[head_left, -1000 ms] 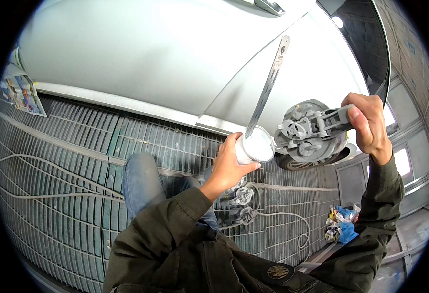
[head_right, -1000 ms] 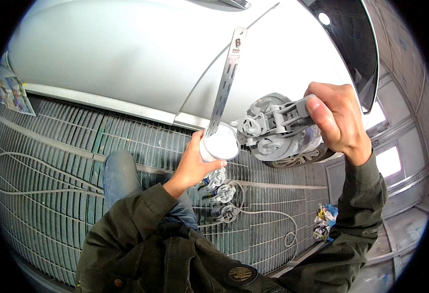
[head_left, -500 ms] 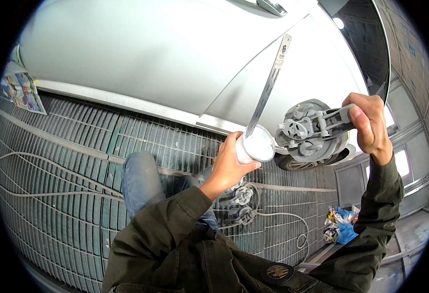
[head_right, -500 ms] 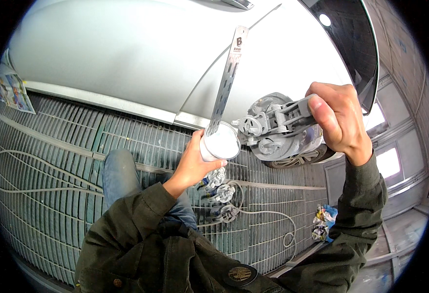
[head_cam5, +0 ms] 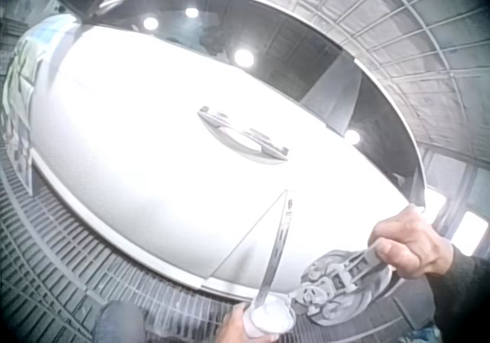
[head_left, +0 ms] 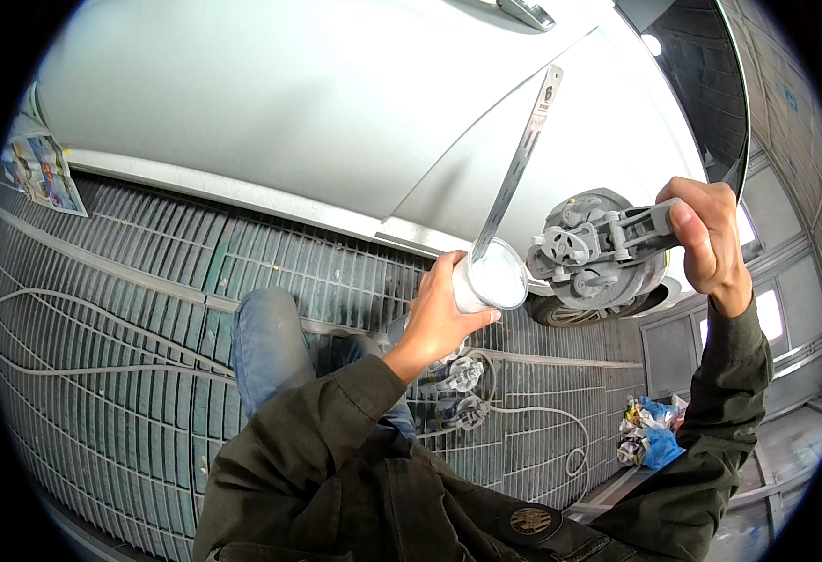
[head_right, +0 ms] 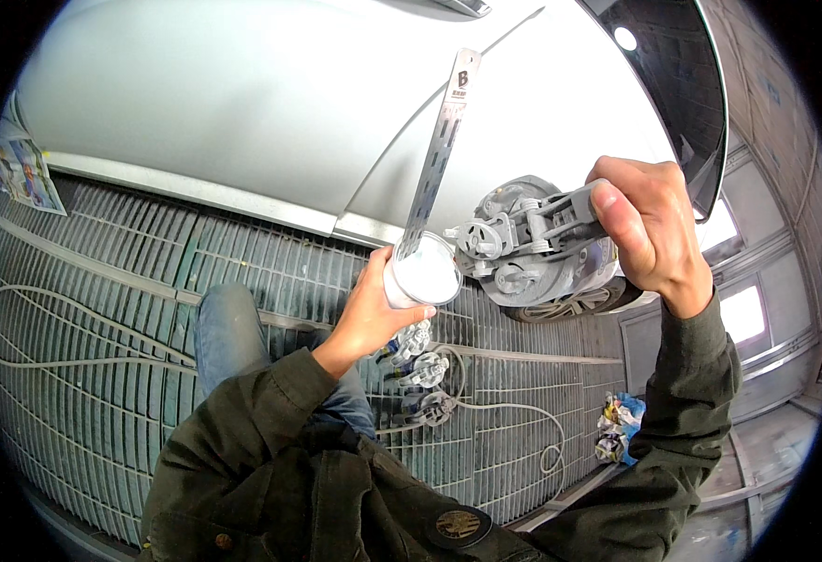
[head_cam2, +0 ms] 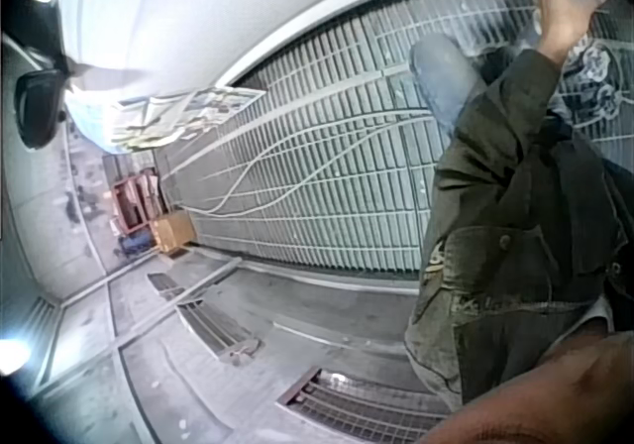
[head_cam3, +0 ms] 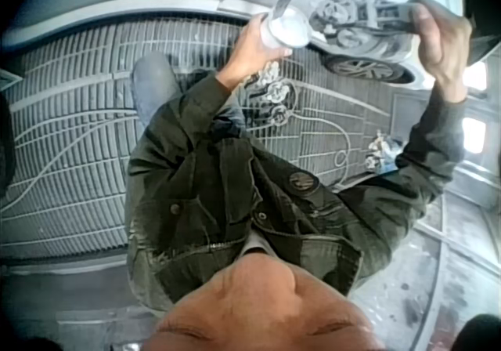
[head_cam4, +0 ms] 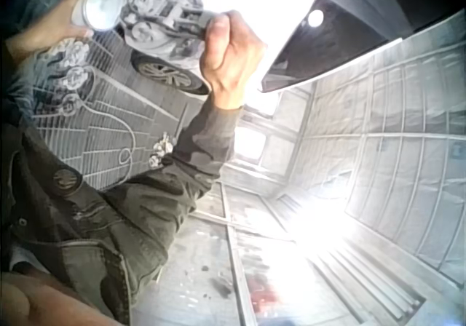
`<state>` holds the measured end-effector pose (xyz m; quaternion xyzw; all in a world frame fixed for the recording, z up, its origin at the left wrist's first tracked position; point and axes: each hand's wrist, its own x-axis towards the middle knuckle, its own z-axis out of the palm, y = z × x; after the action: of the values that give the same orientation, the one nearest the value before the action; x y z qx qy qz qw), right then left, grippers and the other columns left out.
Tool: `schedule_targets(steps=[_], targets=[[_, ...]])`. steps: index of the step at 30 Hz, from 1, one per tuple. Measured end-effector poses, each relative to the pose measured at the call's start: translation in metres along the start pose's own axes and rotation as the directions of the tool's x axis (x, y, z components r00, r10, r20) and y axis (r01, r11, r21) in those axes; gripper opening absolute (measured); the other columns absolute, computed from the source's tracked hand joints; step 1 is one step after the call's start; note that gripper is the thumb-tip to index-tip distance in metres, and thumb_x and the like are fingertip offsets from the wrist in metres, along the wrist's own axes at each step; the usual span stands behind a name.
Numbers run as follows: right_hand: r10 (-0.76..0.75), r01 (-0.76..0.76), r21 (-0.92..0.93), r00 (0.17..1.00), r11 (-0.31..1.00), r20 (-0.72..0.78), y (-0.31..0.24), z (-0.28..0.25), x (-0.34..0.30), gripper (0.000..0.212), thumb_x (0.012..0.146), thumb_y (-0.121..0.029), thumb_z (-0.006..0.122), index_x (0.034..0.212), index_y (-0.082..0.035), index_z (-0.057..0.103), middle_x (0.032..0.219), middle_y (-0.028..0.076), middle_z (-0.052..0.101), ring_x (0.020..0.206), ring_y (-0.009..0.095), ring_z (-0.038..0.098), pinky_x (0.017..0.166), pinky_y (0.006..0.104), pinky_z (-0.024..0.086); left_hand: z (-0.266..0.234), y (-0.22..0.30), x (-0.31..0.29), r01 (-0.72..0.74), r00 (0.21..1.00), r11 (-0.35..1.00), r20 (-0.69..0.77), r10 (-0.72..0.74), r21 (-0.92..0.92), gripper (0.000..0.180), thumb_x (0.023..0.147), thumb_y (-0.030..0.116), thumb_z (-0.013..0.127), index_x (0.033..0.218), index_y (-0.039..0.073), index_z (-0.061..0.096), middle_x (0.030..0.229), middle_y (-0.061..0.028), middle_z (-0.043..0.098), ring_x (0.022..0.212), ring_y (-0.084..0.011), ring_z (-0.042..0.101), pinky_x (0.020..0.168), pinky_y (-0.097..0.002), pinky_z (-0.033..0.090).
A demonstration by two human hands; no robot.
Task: The person stirs a white compound in a small cup, then uses a metal spreader to apply it to the side of a white car. They repeatedly dip the spreader into the cup and smooth the compound along the car's door panel.
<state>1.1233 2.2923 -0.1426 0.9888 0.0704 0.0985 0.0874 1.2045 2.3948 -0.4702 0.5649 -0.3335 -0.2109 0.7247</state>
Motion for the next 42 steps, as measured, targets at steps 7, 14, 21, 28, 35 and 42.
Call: schedule_targets(steps=[7,14,21,28,35,42], targets=[[0.0,0.0,-0.007,1.0,1.0,-0.004,-0.0018,0.0003,0.0021,0.053,0.094,-0.042,0.039,0.066,0.002,0.049,0.054,0.013,0.039,0.047,0.026,0.043,0.048,0.0369,0.033,-0.0009,0.0007,0.0005,0.01,1.0,1.0,0.0,-0.01,0.022,0.09,0.068,0.023,0.088,0.139,0.003,0.035,0.131,-0.0219,0.048,0.124,-0.0369,0.047,0.104,-0.0473,0.039],[0.009,-0.009,-0.011,1.0,1.0,0.001,-0.0033,0.0003,0.0025,0.053,0.094,-0.041,0.04,0.067,0.003,0.05,0.054,0.013,0.041,0.047,0.027,0.044,0.049,0.037,0.034,-0.0007,0.0011,0.002,0.006,1.0,1.0,0.025,-0.007,0.028,0.092,0.069,0.021,0.088,0.139,-0.002,0.033,0.129,-0.0233,0.047,0.124,-0.0342,0.047,0.105,-0.044,0.039],[0.011,-0.011,-0.018,1.0,1.0,-0.001,-0.004,0.0002,0.0023,0.054,0.094,-0.043,0.041,0.067,0.003,0.05,0.054,0.013,0.041,0.048,0.028,0.045,0.049,0.0373,0.034,-0.0006,0.0017,0.0014,0.012,1.0,1.0,0.026,-0.012,0.018,0.093,0.069,0.02,0.088,0.139,-0.002,0.032,0.13,-0.0235,0.047,0.124,-0.0341,0.047,0.106,-0.0435,0.039],[0.012,-0.013,-0.041,1.0,0.999,-0.009,-0.0039,0.001,0.0016,0.056,0.093,-0.046,0.042,0.066,0.002,0.05,0.053,0.012,0.04,0.046,0.027,0.044,0.048,0.0368,0.033,-0.0005,0.0053,0.0009,0.035,0.999,0.999,0.037,-0.036,0.021,0.092,0.07,0.018,0.088,0.139,-0.002,0.032,0.131,-0.0231,0.046,0.125,-0.0345,0.046,0.106,-0.0445,0.039],[0.009,-0.01,-0.079,1.0,0.997,-0.007,-0.0012,0.0001,0.0015,0.06,0.09,-0.053,0.049,0.066,0.003,0.052,0.052,0.011,0.04,0.046,0.023,0.043,0.047,0.0362,0.032,-0.0021,0.0055,-0.0004,0.035,0.998,0.999,0.042,-0.036,0.014,0.093,0.07,0.018,0.088,0.14,-0.002,0.031,0.132,-0.0229,0.045,0.126,-0.0343,0.046,0.107,-0.0442,0.038],[-0.042,0.039,-0.104,0.999,0.994,-0.023,-0.0042,0.0018,0.0033,0.068,0.085,-0.062,0.057,0.065,0.002,0.052,0.053,0.01,0.042,0.045,0.022,0.044,0.046,0.0338,0.035,-0.0036,0.0037,-0.0015,0.043,0.999,0.999,0.034,-0.043,0.006,0.093,0.07,0.018,0.087,0.141,-0.003,0.031,0.133,-0.0229,0.045,0.127,-0.0343,0.045,0.107,-0.0438,0.038]])
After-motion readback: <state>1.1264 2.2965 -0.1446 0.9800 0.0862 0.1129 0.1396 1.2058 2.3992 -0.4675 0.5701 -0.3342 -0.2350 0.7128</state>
